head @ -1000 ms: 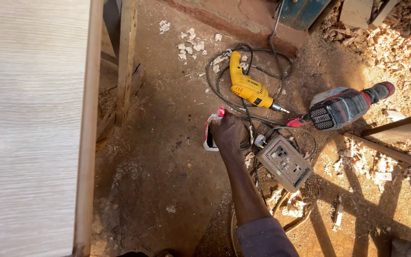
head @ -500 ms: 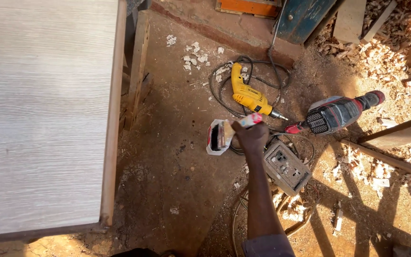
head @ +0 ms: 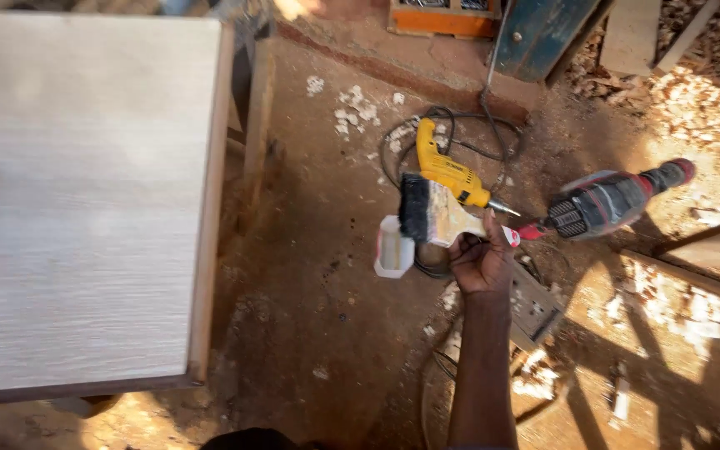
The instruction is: Applying a liquid substance to the edges and surface of a wooden board using a paintbrush.
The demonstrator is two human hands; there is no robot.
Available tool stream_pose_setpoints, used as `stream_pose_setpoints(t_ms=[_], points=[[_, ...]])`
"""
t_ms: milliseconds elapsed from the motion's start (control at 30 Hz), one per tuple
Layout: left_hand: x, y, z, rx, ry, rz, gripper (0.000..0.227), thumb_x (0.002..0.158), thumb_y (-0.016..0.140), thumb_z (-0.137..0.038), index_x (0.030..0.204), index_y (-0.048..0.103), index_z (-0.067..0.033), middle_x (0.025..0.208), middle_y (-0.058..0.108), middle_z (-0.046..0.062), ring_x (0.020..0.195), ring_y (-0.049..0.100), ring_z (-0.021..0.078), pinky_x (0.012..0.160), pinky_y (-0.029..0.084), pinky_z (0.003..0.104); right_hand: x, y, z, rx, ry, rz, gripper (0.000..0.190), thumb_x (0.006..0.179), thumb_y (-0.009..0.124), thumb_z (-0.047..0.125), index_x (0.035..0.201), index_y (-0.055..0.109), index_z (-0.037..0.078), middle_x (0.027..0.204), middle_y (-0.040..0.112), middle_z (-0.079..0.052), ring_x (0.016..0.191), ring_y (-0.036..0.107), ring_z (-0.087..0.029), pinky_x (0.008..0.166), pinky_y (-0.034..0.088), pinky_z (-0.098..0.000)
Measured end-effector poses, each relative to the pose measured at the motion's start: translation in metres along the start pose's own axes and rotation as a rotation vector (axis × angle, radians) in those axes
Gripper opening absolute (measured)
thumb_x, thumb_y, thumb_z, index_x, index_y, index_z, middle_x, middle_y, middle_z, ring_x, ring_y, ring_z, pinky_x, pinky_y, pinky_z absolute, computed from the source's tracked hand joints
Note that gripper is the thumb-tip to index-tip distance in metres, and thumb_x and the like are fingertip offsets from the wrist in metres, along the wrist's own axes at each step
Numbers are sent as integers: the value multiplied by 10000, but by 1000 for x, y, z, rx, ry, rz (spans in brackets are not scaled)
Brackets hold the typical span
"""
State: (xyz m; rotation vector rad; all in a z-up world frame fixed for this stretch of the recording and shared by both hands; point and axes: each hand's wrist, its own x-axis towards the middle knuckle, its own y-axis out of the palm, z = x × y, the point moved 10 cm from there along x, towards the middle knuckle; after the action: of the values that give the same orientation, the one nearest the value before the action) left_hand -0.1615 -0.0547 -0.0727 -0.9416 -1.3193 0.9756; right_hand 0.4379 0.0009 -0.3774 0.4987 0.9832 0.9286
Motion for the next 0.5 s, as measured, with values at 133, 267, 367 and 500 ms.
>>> stream_pose_setpoints(t_ms=[133,267,367,500], points=[[25,-68,15,146,19,-65,442,1133,652,-450,1081,672,-11,1187,684,274,1056,670,469,1074,482,495,-22,80,-52,-59,82,152,282,850,822,379,980,745,141,761,762,-85,565,718,-204,540,649,-382],[33,-77,0,210,47,-49,630,1084,516,-522,1315,692,37,1348,689,277,1268,604,456,1089,413,554,-64,130,-89,141,156,72,264,720,912,310,894,717,279,459,530,73,397,527,-70,373,366,-203],[34,-73,-1,121,-30,31,693,1051,490,-532,1363,627,72,1401,611,282,1288,558,451,1046,430,582,-108,202,-103,282,197,545,190,801,867,137,897,734,41,1010,759,-145,1027,703,-325,889,597,-465],[37,-74,-2,133,-14,3,688,1050,491,-531,1349,642,69,1398,622,251,1279,578,431,1036,443,570,-120,213,-149,322,226,361,190,783,855,121,906,716,81,980,769,-93,960,727,-243,812,624,-392]])
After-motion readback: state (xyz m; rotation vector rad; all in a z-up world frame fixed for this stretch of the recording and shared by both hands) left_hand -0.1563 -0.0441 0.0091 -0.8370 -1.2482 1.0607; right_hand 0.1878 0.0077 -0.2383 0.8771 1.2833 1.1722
